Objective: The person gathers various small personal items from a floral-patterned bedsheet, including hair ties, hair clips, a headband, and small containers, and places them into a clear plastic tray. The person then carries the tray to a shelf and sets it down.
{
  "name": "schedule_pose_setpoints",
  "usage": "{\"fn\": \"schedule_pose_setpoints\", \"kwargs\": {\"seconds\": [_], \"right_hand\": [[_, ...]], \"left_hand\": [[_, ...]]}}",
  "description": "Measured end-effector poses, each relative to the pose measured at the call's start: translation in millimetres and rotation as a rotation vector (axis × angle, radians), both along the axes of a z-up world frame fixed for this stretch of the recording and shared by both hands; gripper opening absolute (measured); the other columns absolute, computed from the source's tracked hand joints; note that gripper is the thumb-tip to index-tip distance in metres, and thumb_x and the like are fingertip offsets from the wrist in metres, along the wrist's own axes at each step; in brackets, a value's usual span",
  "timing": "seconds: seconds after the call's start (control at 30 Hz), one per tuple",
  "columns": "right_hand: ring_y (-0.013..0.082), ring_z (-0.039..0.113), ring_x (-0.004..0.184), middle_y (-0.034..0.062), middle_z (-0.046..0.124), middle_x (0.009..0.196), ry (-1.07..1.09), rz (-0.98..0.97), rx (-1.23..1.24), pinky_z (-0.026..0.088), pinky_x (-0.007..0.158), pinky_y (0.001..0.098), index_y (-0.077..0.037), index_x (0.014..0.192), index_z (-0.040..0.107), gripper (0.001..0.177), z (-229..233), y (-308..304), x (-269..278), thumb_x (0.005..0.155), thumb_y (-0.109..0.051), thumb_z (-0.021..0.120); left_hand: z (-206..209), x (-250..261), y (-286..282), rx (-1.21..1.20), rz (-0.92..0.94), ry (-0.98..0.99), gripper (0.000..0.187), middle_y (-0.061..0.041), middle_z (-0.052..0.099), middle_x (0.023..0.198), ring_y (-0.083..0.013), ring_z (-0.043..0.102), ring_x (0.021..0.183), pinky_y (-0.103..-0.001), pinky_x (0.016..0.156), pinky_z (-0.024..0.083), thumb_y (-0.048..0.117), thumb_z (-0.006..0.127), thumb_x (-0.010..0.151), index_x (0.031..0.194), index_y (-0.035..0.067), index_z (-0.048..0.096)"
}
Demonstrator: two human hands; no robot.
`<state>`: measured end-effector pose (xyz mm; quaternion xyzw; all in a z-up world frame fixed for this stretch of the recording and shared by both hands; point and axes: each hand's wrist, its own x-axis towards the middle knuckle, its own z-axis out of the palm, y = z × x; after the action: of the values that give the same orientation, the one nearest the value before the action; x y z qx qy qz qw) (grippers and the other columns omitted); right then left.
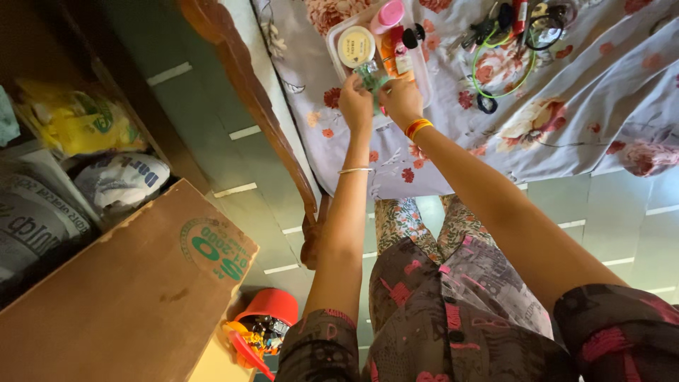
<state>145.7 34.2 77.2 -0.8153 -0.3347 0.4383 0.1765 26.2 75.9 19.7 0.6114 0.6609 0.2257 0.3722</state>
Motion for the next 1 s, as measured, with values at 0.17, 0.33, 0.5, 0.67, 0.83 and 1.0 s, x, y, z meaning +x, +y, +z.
{"fn": "schedule_pose_setpoints", "kwargs": {"seconds": [0.17, 0.33, 0.5, 0.67, 0.83, 1.0], "right_hand": [[0.0248, 0.076, 0.073, 0.0123, 0.077, 0.084, 0.023, -0.149, 0.280, 0.059, 0.069, 0.0360, -0.007, 0.100, 0.078, 0.019, -2, -33, 28, 0.094, -0.024, 0.072], [0.0245, 0.077, 0.079, 0.0110, 0.078, 0.098, 0.031, -0.260, 0.344, 0.059, 0.071, 0.0355, -0.006, 0.105, 0.076, 0.017, -9, -78, 79, 0.092, -0.016, 0.071], [0.0275, 0.076, 0.083, 0.0102, 0.078, 0.098, -0.112, -0.297, 0.360, 0.058, 0.075, 0.0387, -0.008, 0.105, 0.076, 0.016, -21, -117, 142, 0.091, -0.016, 0.073], [0.0362, 0.067, 0.101, 0.0151, 0.071, 0.110, -0.263, -0.167, 0.359, 0.054, 0.087, 0.0465, -0.012, 0.115, 0.073, 0.027, -31, -132, 222, 0.088, -0.014, 0.078], [0.0413, 0.061, 0.109, 0.0171, 0.068, 0.117, -0.318, -0.095, 0.293, 0.051, 0.089, 0.0505, -0.011, 0.124, 0.069, 0.043, -60, -118, 284, 0.082, -0.012, 0.078], [0.0371, 0.066, 0.113, 0.0129, 0.070, 0.120, -0.229, 0.014, 0.200, 0.052, 0.096, 0.0480, -0.016, 0.124, 0.068, 0.037, -98, -85, 322, 0.088, -0.019, 0.077]], "left_hand": [[4, 45, -45, 0.090, -0.104, -0.053, 0.037, -0.019, 0.071, 0.112, -0.0362, 0.067, 0.107, -0.045, 0.094, 0.052, -0.005, 0.058, 0.083, 0.119, 0.001, 0.066], [4, 103, -85, -0.039, -0.132, -0.101, 0.028, -0.016, 0.073, 0.107, -0.0329, 0.069, 0.103, -0.042, 0.092, 0.054, 0.001, 0.064, 0.083, 0.111, 0.003, 0.067], [-5, 161, -108, -0.041, -0.240, -0.082, 0.027, -0.015, 0.072, 0.106, -0.0326, 0.069, 0.101, -0.041, 0.090, 0.055, -0.001, 0.066, 0.082, 0.108, 0.003, 0.067], [-14, 219, -122, -0.096, -0.285, -0.222, 0.035, -0.014, 0.070, 0.110, -0.0272, 0.071, 0.099, -0.037, 0.084, 0.059, 0.002, 0.072, 0.081, 0.115, 0.004, 0.062], [-34, 260, -126, -0.165, -0.273, -0.246, 0.032, -0.014, 0.076, 0.107, -0.0248, 0.076, 0.094, -0.034, 0.083, 0.060, 0.002, 0.074, 0.086, 0.116, 0.003, 0.065], [-51, 299, -122, -0.241, -0.176, -0.560, 0.043, -0.017, 0.074, 0.115, -0.0241, 0.074, 0.103, -0.033, 0.091, 0.059, -0.003, 0.065, 0.088, 0.130, -0.003, 0.058]]}}
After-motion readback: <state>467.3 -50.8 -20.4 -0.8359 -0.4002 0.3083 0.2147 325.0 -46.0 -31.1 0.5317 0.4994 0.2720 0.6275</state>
